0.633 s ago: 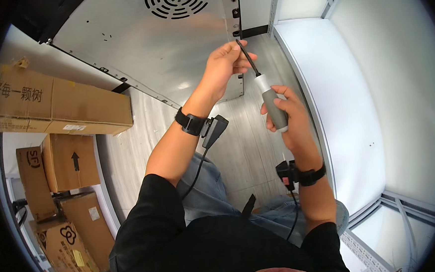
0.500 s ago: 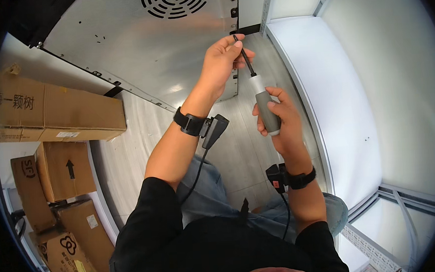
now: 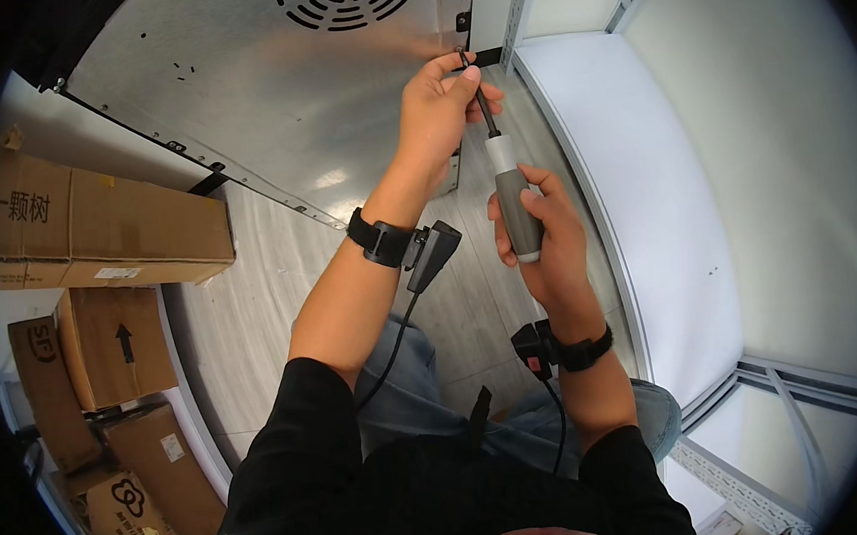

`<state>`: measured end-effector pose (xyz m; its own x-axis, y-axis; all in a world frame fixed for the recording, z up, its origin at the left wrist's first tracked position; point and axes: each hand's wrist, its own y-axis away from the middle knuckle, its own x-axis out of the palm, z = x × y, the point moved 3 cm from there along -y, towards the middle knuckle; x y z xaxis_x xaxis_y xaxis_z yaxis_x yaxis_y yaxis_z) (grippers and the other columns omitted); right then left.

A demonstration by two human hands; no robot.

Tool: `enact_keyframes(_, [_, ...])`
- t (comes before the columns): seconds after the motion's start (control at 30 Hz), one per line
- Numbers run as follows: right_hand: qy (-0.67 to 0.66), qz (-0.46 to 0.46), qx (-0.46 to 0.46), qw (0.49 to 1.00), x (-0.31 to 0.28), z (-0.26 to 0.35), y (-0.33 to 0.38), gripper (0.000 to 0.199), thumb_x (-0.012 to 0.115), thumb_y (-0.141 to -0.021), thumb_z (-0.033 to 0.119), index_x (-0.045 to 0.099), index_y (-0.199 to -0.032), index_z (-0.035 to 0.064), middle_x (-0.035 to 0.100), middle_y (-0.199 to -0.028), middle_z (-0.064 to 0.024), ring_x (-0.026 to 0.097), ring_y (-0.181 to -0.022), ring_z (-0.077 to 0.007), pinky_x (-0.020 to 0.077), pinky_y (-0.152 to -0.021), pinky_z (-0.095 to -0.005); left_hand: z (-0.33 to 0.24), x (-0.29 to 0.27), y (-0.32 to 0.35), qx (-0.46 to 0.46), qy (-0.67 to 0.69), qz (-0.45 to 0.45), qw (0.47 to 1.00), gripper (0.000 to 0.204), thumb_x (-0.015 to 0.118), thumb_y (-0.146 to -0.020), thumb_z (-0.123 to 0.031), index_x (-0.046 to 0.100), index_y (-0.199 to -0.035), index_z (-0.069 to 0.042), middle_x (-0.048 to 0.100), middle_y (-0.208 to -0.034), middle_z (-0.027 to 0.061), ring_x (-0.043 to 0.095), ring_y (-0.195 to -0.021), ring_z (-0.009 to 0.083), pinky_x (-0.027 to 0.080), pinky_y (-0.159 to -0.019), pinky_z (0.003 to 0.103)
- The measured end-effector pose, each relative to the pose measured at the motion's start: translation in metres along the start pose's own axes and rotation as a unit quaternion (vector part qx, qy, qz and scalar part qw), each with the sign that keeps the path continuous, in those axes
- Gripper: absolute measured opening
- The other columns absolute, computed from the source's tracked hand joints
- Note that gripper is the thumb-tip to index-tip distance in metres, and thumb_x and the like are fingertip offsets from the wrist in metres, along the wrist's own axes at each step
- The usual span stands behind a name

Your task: The person uses a screwdriver to remove multiple screws from the back and sides of a wall-mounted electronic device. They then detach the back cover, exposing the internal components, and continue unscrewing parts from the interior.

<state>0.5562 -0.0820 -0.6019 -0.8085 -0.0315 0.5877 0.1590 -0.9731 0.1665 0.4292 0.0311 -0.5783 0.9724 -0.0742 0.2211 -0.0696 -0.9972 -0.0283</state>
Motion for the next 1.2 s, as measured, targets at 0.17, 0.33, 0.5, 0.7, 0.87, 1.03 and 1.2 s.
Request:
enact_keyframes(0.17, [-0.007, 0.003, 0.007, 1.000, 0.001, 0.000, -0.001, 0.034, 0.040, -0.093, 0.017, 0.038, -0.123, 0.0022, 0.059, -0.084, -0.0153, 0.053, -0.055, -0.0164, 0.0391, -0.045, -0.0276, 0.002, -0.002, -0.002, 0.004, -0.005, 0.006, 1.000, 0.026, 0.050, -0.096, -0.018, 0.052, -0.116, -0.004, 0.068, -0.085, 0.0063, 0.063, -0.075, 0.0133, 0.045, -0.070, 0.025])
enact_keyframes(0.33, [-0.095, 0.029, 0.035, 0.994, -0.002, -0.001, -0.003, 0.035, 0.039, -0.093, 0.020, 0.039, -0.123, 0.0017, 0.059, -0.084, -0.0145, 0.053, -0.055, -0.0153, 0.0386, -0.043, -0.0264, 0.001, -0.003, -0.004, 0.003, -0.006, 0.011, 1.000, 0.026, 0.052, -0.095, -0.019, 0.053, -0.115, -0.004, 0.068, -0.086, 0.0062, 0.063, -0.075, 0.0130, 0.045, -0.070, 0.025])
enact_keyframes(0.5, [-0.109, 0.019, 0.038, 0.993, 0.001, 0.000, -0.003, 0.034, 0.041, -0.093, 0.019, 0.039, -0.122, 0.0011, 0.058, -0.085, -0.0146, 0.054, -0.057, -0.0156, 0.0395, -0.044, -0.0264, 0.002, -0.002, -0.005, 0.003, -0.006, 0.006, 1.000, 0.025, 0.053, -0.094, -0.020, 0.053, -0.113, -0.004, 0.068, -0.085, 0.0059, 0.063, -0.075, 0.0126, 0.045, -0.070, 0.025])
enact_keyframes(0.7, [0.030, -0.036, -0.002, 0.999, 0.008, 0.001, 0.001, 0.037, 0.052, -0.089, 0.008, 0.038, -0.122, 0.0028, 0.056, -0.087, -0.0131, 0.054, -0.060, -0.0148, 0.0430, -0.044, -0.0272, 0.003, -0.003, -0.005, -0.001, 0.000, 0.006, 1.000, 0.025, 0.055, -0.093, -0.020, 0.053, -0.113, -0.005, 0.068, -0.085, 0.0052, 0.063, -0.074, 0.0124, 0.045, -0.069, 0.025])
enact_keyframes(0.87, [0.187, -0.069, -0.071, 0.977, 0.011, -0.002, 0.000, 0.043, 0.059, -0.084, 0.002, 0.039, -0.122, 0.0041, 0.054, -0.087, -0.0093, 0.053, -0.066, -0.0111, 0.0453, -0.044, -0.0260, 0.000, -0.002, -0.002, -0.006, 0.002, 0.013, 1.000, 0.033, 0.064, -0.088, -0.020, 0.053, -0.114, -0.004, 0.063, -0.076, -0.0001, 0.058, -0.067, 0.0086, 0.044, -0.063, 0.023])
enact_keyframes(1.03, [0.328, -0.090, -0.136, 0.931, 0.008, -0.003, -0.002, 0.044, 0.064, -0.081, 0.003, 0.042, -0.119, 0.0042, 0.053, -0.090, -0.0074, 0.051, -0.069, -0.0094, 0.0438, -0.044, -0.0240, 0.000, -0.004, 0.000, -0.004, 0.001, 0.004, 1.000, 0.038, 0.070, -0.084, -0.015, 0.053, -0.115, 0.000, 0.054, -0.066, -0.0043, 0.051, -0.059, 0.0047, 0.044, -0.058, 0.022])
enact_keyframes(1.2, [0.314, -0.082, -0.129, 0.937, 0.005, -0.002, -0.005, 0.046, 0.066, -0.080, 0.004, 0.042, -0.120, 0.0045, 0.054, -0.089, -0.0078, 0.053, -0.068, -0.0123, 0.0444, -0.045, -0.0259, -0.002, -0.004, -0.002, -0.029, 0.007, -0.011, 0.999, 0.034, 0.069, -0.083, -0.009, 0.055, -0.113, 0.001, 0.055, -0.063, -0.0030, 0.052, -0.055, 0.0079, 0.045, -0.056, 0.023])
